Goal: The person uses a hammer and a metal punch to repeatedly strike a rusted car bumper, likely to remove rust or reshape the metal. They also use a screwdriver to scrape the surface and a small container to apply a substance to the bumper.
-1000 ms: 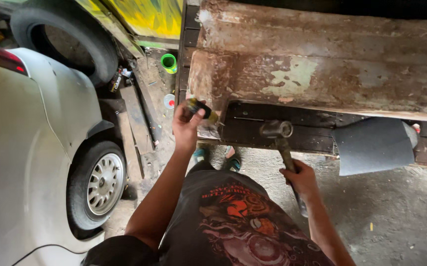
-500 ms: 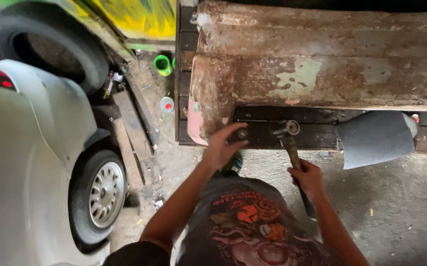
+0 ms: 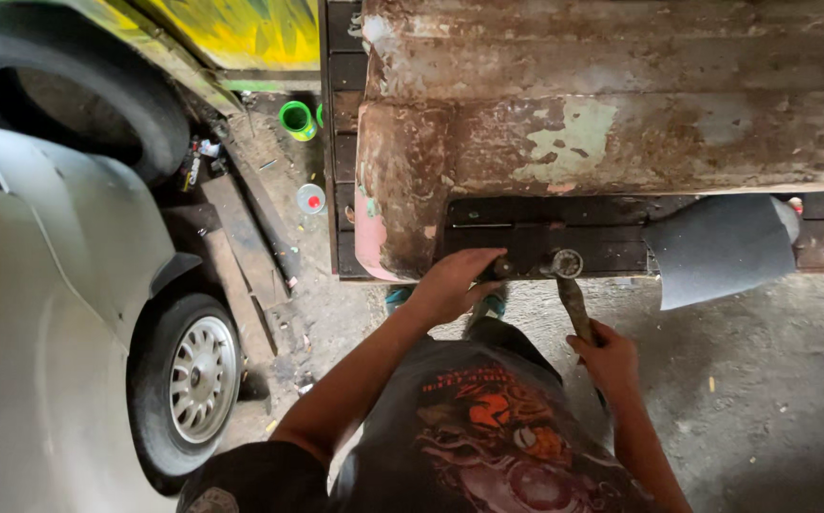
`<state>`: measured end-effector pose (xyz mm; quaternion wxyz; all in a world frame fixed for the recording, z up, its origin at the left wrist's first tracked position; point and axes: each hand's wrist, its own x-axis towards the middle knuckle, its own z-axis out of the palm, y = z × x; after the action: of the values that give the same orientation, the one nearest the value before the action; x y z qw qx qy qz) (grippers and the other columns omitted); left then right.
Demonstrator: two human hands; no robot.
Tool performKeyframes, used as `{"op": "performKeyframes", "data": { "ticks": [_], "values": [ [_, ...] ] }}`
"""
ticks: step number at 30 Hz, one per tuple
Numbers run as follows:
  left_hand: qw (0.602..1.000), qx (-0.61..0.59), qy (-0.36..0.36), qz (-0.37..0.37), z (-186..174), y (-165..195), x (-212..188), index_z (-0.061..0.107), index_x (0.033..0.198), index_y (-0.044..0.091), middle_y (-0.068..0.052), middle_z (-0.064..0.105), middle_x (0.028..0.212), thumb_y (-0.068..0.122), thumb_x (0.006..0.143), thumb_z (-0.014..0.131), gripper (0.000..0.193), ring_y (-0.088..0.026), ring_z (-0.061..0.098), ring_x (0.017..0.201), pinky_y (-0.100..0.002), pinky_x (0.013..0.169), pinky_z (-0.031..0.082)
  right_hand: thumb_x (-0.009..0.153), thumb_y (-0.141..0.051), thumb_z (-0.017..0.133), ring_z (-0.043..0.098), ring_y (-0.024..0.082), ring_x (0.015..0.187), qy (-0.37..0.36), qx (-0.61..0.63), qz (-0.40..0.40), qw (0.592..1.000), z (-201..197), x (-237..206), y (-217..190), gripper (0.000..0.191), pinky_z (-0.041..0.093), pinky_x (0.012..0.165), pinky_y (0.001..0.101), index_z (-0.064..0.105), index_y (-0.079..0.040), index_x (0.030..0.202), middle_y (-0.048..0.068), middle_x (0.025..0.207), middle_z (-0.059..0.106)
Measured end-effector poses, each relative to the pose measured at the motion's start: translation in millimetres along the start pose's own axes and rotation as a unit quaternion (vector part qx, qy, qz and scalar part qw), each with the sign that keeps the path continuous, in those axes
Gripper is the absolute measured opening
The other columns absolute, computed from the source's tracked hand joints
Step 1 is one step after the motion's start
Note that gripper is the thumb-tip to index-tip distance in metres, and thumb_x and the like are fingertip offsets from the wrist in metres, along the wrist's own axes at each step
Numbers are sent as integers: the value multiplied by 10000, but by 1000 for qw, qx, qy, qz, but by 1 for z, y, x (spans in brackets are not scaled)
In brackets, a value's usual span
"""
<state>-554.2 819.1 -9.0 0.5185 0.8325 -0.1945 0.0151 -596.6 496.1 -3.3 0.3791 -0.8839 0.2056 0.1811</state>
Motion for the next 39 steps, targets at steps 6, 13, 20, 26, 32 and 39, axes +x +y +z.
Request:
{"op": "performKeyframes", "data": {
  "ticks": [6,13,20,26,32,39],
  "values": [
    [996,56,-24,-71,31,3,19,552,1422,113,-161,639,1348,271,930,720,543,-372,598,1260,-461,1072,478,795,-318,832,650,198,622,-18,-62,-66,996,-30,40,9,587,530,606,381,694,-53,1300,142,752,726],
    [978,61,60,-190,79,1,45,539,1435,70,-264,543,1397,263,929,762,586,-450,541,1246,-478,1022,448,839,-420,830,700,387,851,21,-226,-234,946,-73,110,12,474,551,746,479,749,-108,1187,180,941,740],
    [957,35,159,-242,106,2,57,591,1351,64,-200,625,1287,189,870,770,528,-407,611,1195,-442,1005,501,878,-339,770,669,402,990,35,-210,-333,919,-75,152,6,480,537,820,488,699,-143,1310,167,1098,711],
    [951,72,162,-253,112,11,51,598,1329,64,-200,612,1265,174,842,788,534,-420,602,1157,-454,964,502,903,-364,771,659,403,1017,21,-212,-312,926,-67,168,6,477,532,848,497,701,-152,1324,192,1101,692],
    [951,52,190,-238,115,16,53,591,1340,77,-189,623,1242,167,840,781,542,-412,624,1135,-451,958,519,910,-354,779,650,420,1034,33,-207,-331,920,-66,181,-5,460,523,857,511,709,-128,1304,201,1106,689],
    [937,51,238,-251,114,28,58,597,1336,98,-182,622,1293,149,862,767,505,-410,619,1162,-448,972,514,905,-316,789,646,413,1041,34,-201,-340,918,-61,187,-29,448,514,870,502,704,-129,1304,191,1103,691]
  ]
}}
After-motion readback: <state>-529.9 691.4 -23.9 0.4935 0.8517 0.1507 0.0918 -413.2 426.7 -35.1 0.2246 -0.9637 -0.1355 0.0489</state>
